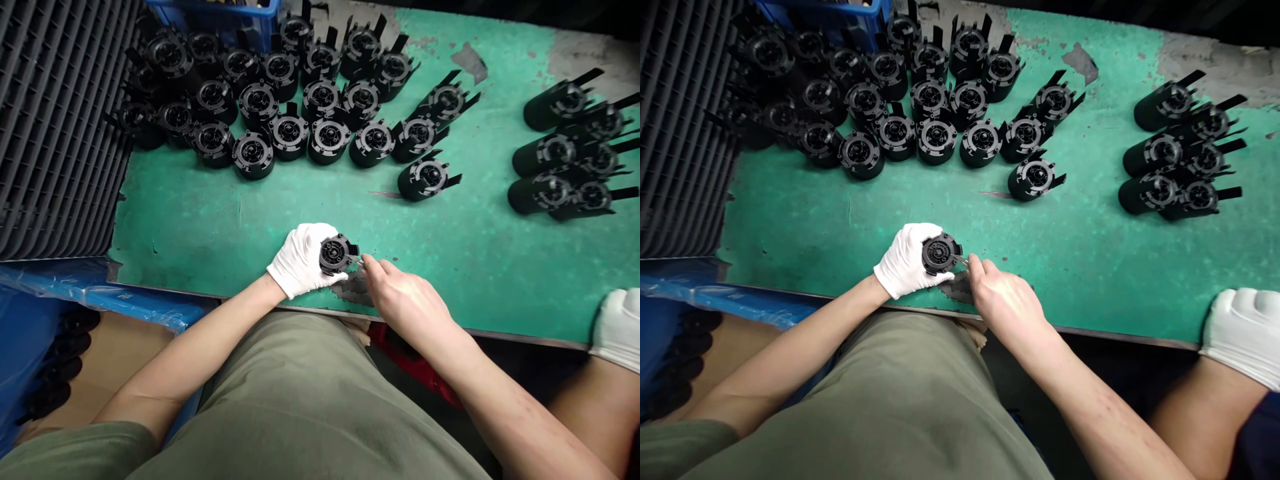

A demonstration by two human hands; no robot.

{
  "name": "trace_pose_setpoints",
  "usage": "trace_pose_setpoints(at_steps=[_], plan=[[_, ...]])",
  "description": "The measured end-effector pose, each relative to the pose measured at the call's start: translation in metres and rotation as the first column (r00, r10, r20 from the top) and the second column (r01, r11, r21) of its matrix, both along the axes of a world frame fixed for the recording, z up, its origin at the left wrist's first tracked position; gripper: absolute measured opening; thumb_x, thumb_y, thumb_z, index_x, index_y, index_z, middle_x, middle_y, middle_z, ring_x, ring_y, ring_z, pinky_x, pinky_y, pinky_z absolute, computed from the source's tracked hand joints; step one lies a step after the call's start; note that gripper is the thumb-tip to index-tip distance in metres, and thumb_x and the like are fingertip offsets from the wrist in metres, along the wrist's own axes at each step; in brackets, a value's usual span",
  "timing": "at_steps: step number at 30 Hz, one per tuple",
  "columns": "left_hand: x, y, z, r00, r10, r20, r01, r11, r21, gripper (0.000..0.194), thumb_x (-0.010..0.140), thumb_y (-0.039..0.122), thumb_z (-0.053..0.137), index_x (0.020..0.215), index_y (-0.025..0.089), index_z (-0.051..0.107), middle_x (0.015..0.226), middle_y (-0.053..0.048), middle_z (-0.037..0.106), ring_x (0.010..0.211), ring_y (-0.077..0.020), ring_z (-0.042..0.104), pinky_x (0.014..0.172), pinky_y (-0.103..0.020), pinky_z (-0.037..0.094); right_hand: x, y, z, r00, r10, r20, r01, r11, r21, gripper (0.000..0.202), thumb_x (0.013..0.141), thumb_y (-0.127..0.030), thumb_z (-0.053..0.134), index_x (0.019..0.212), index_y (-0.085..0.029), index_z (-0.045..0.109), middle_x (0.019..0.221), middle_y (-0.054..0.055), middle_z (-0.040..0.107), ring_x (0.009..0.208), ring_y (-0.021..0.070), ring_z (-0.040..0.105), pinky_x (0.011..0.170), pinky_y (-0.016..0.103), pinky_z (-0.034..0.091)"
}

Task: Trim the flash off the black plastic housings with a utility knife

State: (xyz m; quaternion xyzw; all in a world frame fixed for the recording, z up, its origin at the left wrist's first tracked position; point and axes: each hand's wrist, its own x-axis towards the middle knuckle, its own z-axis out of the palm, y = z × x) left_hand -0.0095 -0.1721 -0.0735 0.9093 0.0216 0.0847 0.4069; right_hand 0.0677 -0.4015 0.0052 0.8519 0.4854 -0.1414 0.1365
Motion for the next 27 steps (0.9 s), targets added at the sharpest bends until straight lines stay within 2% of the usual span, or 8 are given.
trace_pose_setpoints(at_steps=[5, 12, 14, 16, 20, 24, 27], plan=[[-0.001, -0.001, -0.001, 1.0, 0.01, 0.013, -0.01, 0.999, 0.034, 0.092, 0.071, 0.083, 0.088, 0.131, 0.019, 0.065, 0.128, -0.019, 0.076, 0.121, -0.0425, 0.074, 0.11, -0.058, 0.058, 0.008, 0.0, 0.001, 0.999, 0.043, -0.023, -0.043, 0.999, -0.014, 0.04, 0.109, -0.015, 0.044, 0.143, -0.008, 0.063, 0.093, 0.014, 0.075, 0.06, 0.0211, 0.067, 0.052, 0.039, 0.021], [-0.001, 0.0, -0.004, 0.999, 0.013, 0.035, -0.015, 0.999, 0.05, 0.094, 0.072, 0.087, 0.084, 0.132, 0.018, 0.065, 0.128, -0.019, 0.076, 0.12, -0.0415, 0.074, 0.108, -0.057, 0.058, 0.017, 0.004, 0.008, 0.994, 0.087, -0.073, -0.094, 0.99, -0.104, 0.049, 0.098, -0.006, 0.048, 0.145, -0.009, 0.063, 0.109, 0.016, 0.078, 0.065, 0.0195, 0.068, 0.054, 0.037, 0.023], [-0.001, 0.0, -0.003, 0.999, 0.012, 0.042, -0.015, 0.998, 0.054, 0.093, 0.072, 0.087, 0.084, 0.131, 0.018, 0.065, 0.127, -0.019, 0.076, 0.119, -0.0415, 0.074, 0.108, -0.057, 0.058, 0.021, 0.003, 0.008, 0.993, 0.094, -0.073, -0.101, 0.99, -0.102, 0.048, 0.102, -0.009, 0.046, 0.147, -0.009, 0.062, 0.113, 0.018, 0.079, 0.068, 0.0199, 0.069, 0.055, 0.037, 0.023], [-0.001, -0.001, -0.003, 0.999, 0.017, 0.038, -0.019, 0.998, 0.06, 0.092, 0.071, 0.087, 0.085, 0.13, 0.019, 0.066, 0.127, -0.019, 0.076, 0.119, -0.0415, 0.075, 0.108, -0.057, 0.059, 0.024, 0.001, 0.006, 0.992, 0.095, -0.086, -0.1, 0.993, -0.067, 0.046, 0.111, -0.019, 0.041, 0.151, -0.01, 0.061, 0.114, 0.017, 0.079, 0.069, 0.0209, 0.07, 0.055, 0.037, 0.024], [-0.001, -0.001, -0.002, 0.999, 0.021, 0.048, -0.024, 0.998, 0.065, 0.091, 0.071, 0.086, 0.086, 0.129, 0.019, 0.066, 0.128, -0.019, 0.076, 0.119, -0.0411, 0.075, 0.107, -0.057, 0.059, 0.019, -0.004, -0.003, 0.995, 0.026, -0.092, -0.023, 0.999, 0.033, 0.053, 0.118, -0.035, 0.032, 0.159, -0.011, 0.057, 0.111, 0.016, 0.078, 0.074, 0.0237, 0.072, 0.056, 0.037, 0.03], [-0.001, -0.001, -0.003, 0.999, 0.015, 0.042, -0.018, 0.998, 0.064, 0.09, 0.072, 0.086, 0.085, 0.129, 0.02, 0.066, 0.128, -0.018, 0.076, 0.12, -0.0404, 0.074, 0.108, -0.056, 0.059, 0.004, -0.006, -0.009, 0.997, -0.044, -0.056, 0.047, 0.997, 0.056, 0.055, 0.118, -0.035, 0.031, 0.159, -0.009, 0.057, 0.112, 0.018, 0.077, 0.077, 0.0256, 0.074, 0.056, 0.038, 0.035], [-0.001, 0.0, -0.003, 0.999, 0.012, 0.045, -0.015, 0.998, 0.062, 0.09, 0.073, 0.088, 0.083, 0.128, 0.019, 0.066, 0.127, -0.018, 0.076, 0.118, -0.0403, 0.075, 0.108, -0.056, 0.059, -0.001, -0.004, -0.007, 0.999, -0.034, -0.023, 0.034, 0.999, 0.009, 0.051, 0.114, -0.025, 0.038, 0.158, -0.008, 0.056, 0.102, 0.016, 0.076, 0.067, 0.024, 0.07, 0.053, 0.038, 0.03]])
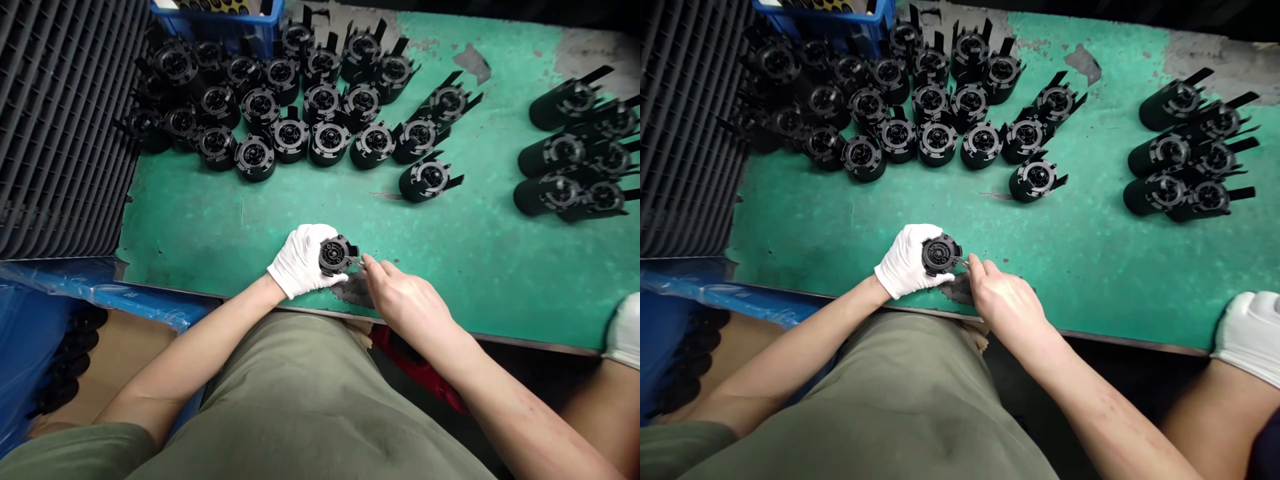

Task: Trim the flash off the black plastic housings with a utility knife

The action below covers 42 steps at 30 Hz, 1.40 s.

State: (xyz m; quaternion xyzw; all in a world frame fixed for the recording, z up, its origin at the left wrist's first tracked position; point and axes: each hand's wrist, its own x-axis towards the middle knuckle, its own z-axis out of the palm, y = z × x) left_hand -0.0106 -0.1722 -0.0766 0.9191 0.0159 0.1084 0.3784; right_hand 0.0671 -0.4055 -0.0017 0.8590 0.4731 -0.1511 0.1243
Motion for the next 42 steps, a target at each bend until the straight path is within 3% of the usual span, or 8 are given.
trace_pose_setpoints(at_steps=[8, 17, 22, 27, 30, 33, 37, 42], plan=[[0.0, 0.0, -0.002, 1.0, 0.0, 0.016, 0.0, 1.0, 0.003, 0.091, 0.073, 0.089, 0.082, 0.128, 0.019, 0.066, 0.126, -0.018, 0.076, 0.117, -0.0406, 0.075, 0.107, -0.056, 0.059, 0.012, 0.008, 0.015, 0.994, 0.11, -0.024, -0.112, 0.989, -0.094, 0.052, 0.102, -0.006, 0.045, 0.152, -0.005, 0.058, 0.094, 0.012, 0.073, 0.06, 0.0203, 0.065, 0.053, 0.039, 0.021], [0.001, 0.0, 0.0, 1.0, 0.0, 0.0, 0.0, 1.0, 0.003, 0.093, 0.07, 0.088, 0.085, 0.129, 0.019, 0.066, 0.126, -0.018, 0.076, 0.117, -0.0409, 0.075, 0.108, -0.057, 0.059, 0.026, 0.007, 0.014, 0.983, 0.161, -0.093, -0.167, 0.983, -0.071, 0.038, 0.102, -0.006, 0.046, 0.134, -0.009, 0.067, 0.093, 0.011, 0.074, 0.058, 0.0186, 0.062, 0.053, 0.038, 0.019], [0.0, 0.0, 0.001, 1.0, 0.009, 0.007, -0.008, 1.0, -0.012, 0.093, 0.072, 0.092, 0.081, 0.128, 0.019, 0.067, 0.125, -0.018, 0.076, 0.117, -0.0404, 0.075, 0.107, -0.057, 0.059, 0.047, -0.001, 0.004, 0.952, 0.198, -0.233, -0.166, 0.975, 0.149, 0.041, 0.118, -0.032, 0.038, 0.143, -0.013, 0.064, 0.105, 0.012, 0.078, 0.074, 0.0211, 0.072, 0.059, 0.034, 0.037], [-0.004, 0.002, -0.005, 0.999, -0.032, 0.039, 0.032, 0.999, -0.006, 0.1, 0.077, 0.094, 0.075, 0.14, 0.017, 0.062, 0.135, -0.021, 0.074, 0.124, -0.0409, 0.074, 0.109, -0.057, 0.059, 0.057, -0.014, 0.01, 0.885, 0.242, -0.398, -0.026, 0.879, 0.476, 0.038, 0.119, -0.032, 0.041, 0.145, -0.019, 0.065, 0.113, 0.008, 0.08, 0.09, 0.0176, 0.076, 0.075, 0.029, 0.053], [-0.007, 0.004, -0.008, 0.998, -0.051, 0.039, 0.051, 0.999, 0.017, 0.106, 0.079, 0.09, 0.079, 0.152, 0.016, 0.056, 0.144, -0.022, 0.071, 0.132, -0.0416, 0.071, 0.114, -0.057, 0.057, 0.066, -0.017, 0.01, 0.929, 0.206, -0.307, -0.007, 0.84, 0.543, 0.038, 0.118, -0.032, 0.043, 0.146, -0.018, 0.065, 0.112, 0.008, 0.081, 0.089, 0.018, 0.076, 0.077, 0.029, 0.053], [-0.008, 0.007, -0.007, 0.993, -0.109, 0.047, 0.108, 0.993, 0.039, 0.11, 0.081, 0.081, 0.084, 0.162, 0.017, 0.048, 0.153, -0.023, 0.068, 0.14, -0.0405, 0.069, 0.119, -0.055, 0.056, 0.078, -0.013, 0.003, 0.968, 0.192, -0.159, -0.094, 0.872, 0.481, 0.041, 0.118, -0.036, 0.043, 0.144, -0.015, 0.066, 0.114, 0.011, 0.081, 0.091, 0.0216, 0.076, 0.073, 0.033, 0.05], [-0.007, 0.012, 0.0, 0.981, -0.191, 0.03, 0.191, 0.981, 0.023, 0.119, 0.078, 0.067, 0.095, 0.17, 0.019, 0.037, 0.161, -0.022, 0.063, 0.146, -0.0403, 0.067, 0.123, -0.054, 0.055, 0.094, 0.0, -0.002, 0.935, 0.307, -0.178, -0.233, 0.909, 0.345, 0.042, 0.119, -0.039, 0.034, 0.124, -0.017, 0.07, 0.105, 0.009, 0.079, 0.085, 0.0204, 0.072, 0.065, 0.032, 0.039], [-0.005, 0.013, 0.003, 0.977, -0.212, 0.031, 0.212, 0.977, 0.014, 0.126, 0.074, 0.058, 0.101, 0.172, 0.02, 0.033, 0.164, -0.023, 0.062, 0.148, -0.0404, 0.066, 0.124, -0.054, 0.055, 0.11, 0.019, 0.007, 0.873, 0.47, -0.127, -0.438, 0.872, 0.22, 0.051, 0.119, -0.041, 0.028, 0.099, -0.019, 0.071, 0.08, 0.005, 0.064, 0.066, 0.0171, 0.051, 0.061, 0.034, 0.024]])
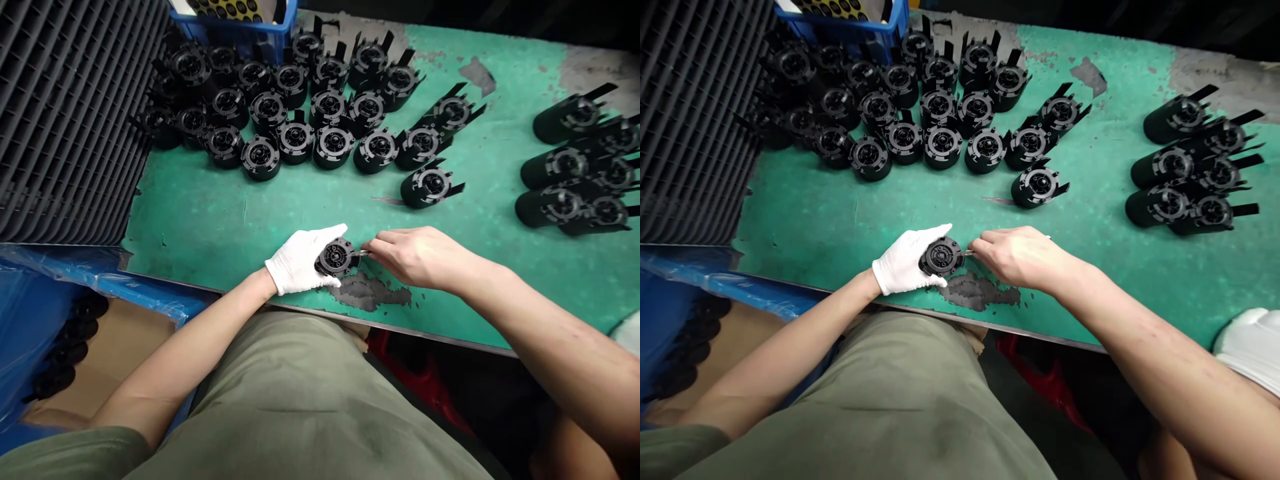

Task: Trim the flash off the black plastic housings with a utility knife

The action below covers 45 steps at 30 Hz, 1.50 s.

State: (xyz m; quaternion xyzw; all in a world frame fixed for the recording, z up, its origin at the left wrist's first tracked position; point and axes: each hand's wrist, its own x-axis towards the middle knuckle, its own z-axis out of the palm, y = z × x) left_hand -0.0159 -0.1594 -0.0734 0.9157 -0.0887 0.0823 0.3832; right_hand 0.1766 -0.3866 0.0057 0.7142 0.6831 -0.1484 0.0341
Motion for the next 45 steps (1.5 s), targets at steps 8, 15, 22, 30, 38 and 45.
trace_pose_setpoints(at_steps=[8, 15, 22, 30, 38, 45], plan=[[-0.002, -0.002, -0.006, 1.0, 0.025, 0.015, -0.025, 0.999, 0.023, 0.112, 0.079, 0.061, 0.097, 0.166, 0.018, 0.041, 0.16, -0.022, 0.064, 0.15, -0.0388, 0.064, 0.124, -0.054, 0.054, 0.01, 0.014, 0.007, 0.99, 0.136, -0.029, -0.138, 0.989, -0.062, 0.037, 0.11, -0.019, 0.038, 0.108, -0.019, 0.075, 0.081, 0.005, 0.061, 0.066, 0.0175, 0.045, 0.059, 0.035, 0.021], [0.001, -0.004, -0.002, 0.998, 0.064, 0.0, -0.064, 0.998, -0.015, 0.104, 0.069, 0.063, 0.103, 0.15, 0.02, 0.053, 0.146, -0.019, 0.071, 0.136, -0.0383, 0.071, 0.117, -0.053, 0.058, 0.022, 0.023, 0.006, 0.982, 0.178, -0.059, -0.18, 0.983, -0.022, 0.039, 0.111, -0.021, 0.038, 0.108, -0.021, 0.077, 0.083, 0.005, 0.063, 0.07, 0.0186, 0.052, 0.06, 0.035, 0.027], [-0.007, -0.014, -0.01, 0.866, 0.495, 0.073, -0.497, 0.868, 0.016, 0.099, 0.052, 0.086, 0.098, 0.119, 0.023, 0.06, 0.119, -0.012, 0.07, 0.115, -0.0366, 0.072, 0.105, -0.052, 0.058, -0.008, -0.011, -0.001, 0.929, -0.325, -0.178, 0.368, 0.867, 0.335, 0.038, 0.115, -0.036, 0.047, 0.14, -0.017, 0.068, 0.113, 0.012, 0.079, 0.1, 0.0235, 0.075, 0.081, 0.034, 0.054], [-0.007, -0.014, -0.006, 0.881, 0.466, 0.084, -0.472, 0.88, 0.062, 0.077, 0.066, 0.062, 0.103, 0.116, 0.023, 0.061, 0.118, -0.01, 0.069, 0.112, -0.0333, 0.07, 0.1, -0.048, 0.057, -0.067, -0.016, -0.022, 0.914, -0.316, -0.255, 0.373, 0.901, 0.22, 0.048, 0.116, -0.035, 0.044, 0.161, -0.02, 0.051, 0.115, 0.009, 0.079, 0.084, 0.0191, 0.074, 0.066, 0.03, 0.048], [-0.007, -0.016, -0.004, 0.872, 0.485, 0.06, -0.489, 0.868, 0.083, 0.077, 0.065, 0.063, 0.104, 0.115, 0.024, 0.062, 0.116, -0.01, 0.069, 0.112, -0.0338, 0.07, 0.099, -0.048, 0.057, -0.047, -0.015, -0.029, 0.945, -0.313, -0.097, 0.328, 0.917, 0.228, 0.036, 0.11, -0.024, 0.044, 0.131, -0.02, 0.073, 0.094, 0.004, 0.073, 0.073, 0.0175, 0.064, 0.06, 0.031, 0.036], [-0.005, -0.016, -0.002, 0.875, 0.482, 0.039, -0.483, 0.873, 0.065, 0.075, 0.064, 0.063, 0.104, 0.115, 0.023, 0.066, 0.115, -0.01, 0.07, 0.112, -0.0347, 0.07, 0.1, -0.05, 0.058, -0.06, -0.018, -0.029, 0.937, -0.319, -0.144, 0.345, 0.911, 0.227, 0.05, 0.111, -0.025, 0.042, 0.159, -0.021, 0.057, 0.096, 0.004, 0.07, 0.077, 0.017, 0.065, 0.064, 0.029, 0.043]])
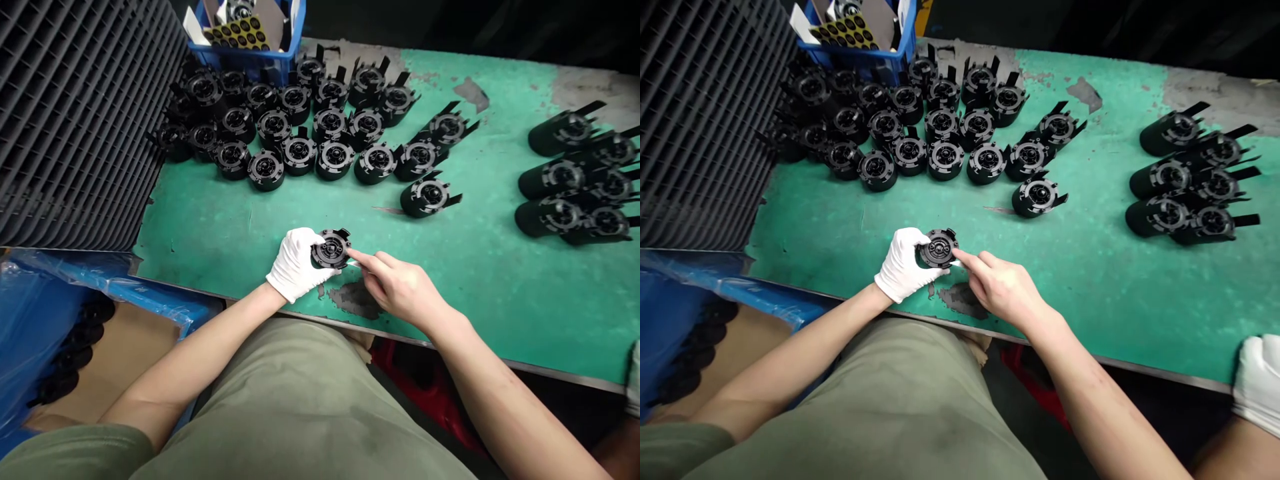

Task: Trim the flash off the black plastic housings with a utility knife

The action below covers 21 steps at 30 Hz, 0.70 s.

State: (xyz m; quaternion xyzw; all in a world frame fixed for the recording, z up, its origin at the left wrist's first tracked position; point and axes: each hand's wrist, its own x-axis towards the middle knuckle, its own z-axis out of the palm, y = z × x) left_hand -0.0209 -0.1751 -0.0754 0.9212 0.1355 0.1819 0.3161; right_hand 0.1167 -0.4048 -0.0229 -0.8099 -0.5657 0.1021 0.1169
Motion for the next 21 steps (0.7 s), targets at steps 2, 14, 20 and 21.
trace_pose_setpoints(at_steps=[2, 14, 20, 21], plan=[[0.002, -0.001, 0.004, 1.0, -0.003, -0.008, 0.003, 1.0, -0.015, 0.07, 0.066, 0.065, 0.103, 0.111, 0.023, 0.068, 0.111, -0.01, 0.071, 0.108, -0.034, 0.071, 0.099, -0.049, 0.058, -0.005, 0.008, -0.002, 1.0, -0.01, 0.002, 0.01, 0.999, -0.03, 0.056, 0.112, -0.025, 0.04, 0.167, -0.021, 0.047, 0.1, 0.004, 0.072, 0.076, 0.0179, 0.065, 0.061, 0.03, 0.042], [-0.014, 0.003, -0.004, 0.994, -0.098, 0.054, 0.104, 0.985, -0.136, 0.093, 0.081, 0.077, 0.089, 0.148, 0.021, 0.06, 0.094, 0.0, 0.068, 0.08, -0.0194, 0.068, 0.083, -0.036, 0.062, -0.016, -0.005, 0.006, 0.966, -0.192, -0.171, 0.208, 0.975, 0.082, 0.044, 0.117, -0.038, 0.042, 0.146, -0.014, 0.065, 0.1, 0.009, 0.07, 0.092, 0.0241, 0.073, 0.088, 0.038, 0.06], [-0.006, 0.016, -0.002, 0.992, -0.099, 0.078, 0.109, 0.984, -0.138, 0.131, 0.059, 0.099, 0.083, 0.157, 0.016, 0.054, 0.115, -0.01, 0.07, 0.101, -0.0285, 0.073, 0.098, -0.046, 0.062, -0.011, -0.011, -0.009, 0.972, -0.217, -0.093, 0.225, 0.97, 0.09, 0.047, 0.117, -0.039, 0.038, 0.151, -0.017, 0.062, 0.104, 0.011, 0.073, 0.094, 0.0258, 0.074, 0.084, 0.038, 0.06], [-0.001, 0.018, -0.001, 0.991, -0.127, 0.047, 0.133, 0.982, -0.134, 0.14, 0.052, 0.099, 0.086, 0.16, 0.017, 0.052, 0.127, -0.015, 0.07, 0.114, -0.0345, 0.072, 0.106, -0.051, 0.06, -0.006, -0.011, -0.011, 0.978, -0.198, -0.068, 0.202, 0.977, 0.073, 0.047, 0.117, -0.039, 0.037, 0.15, -0.017, 0.062, 0.104, 0.011, 0.073, 0.094, 0.0253, 0.074, 0.081, 0.037, 0.059]])
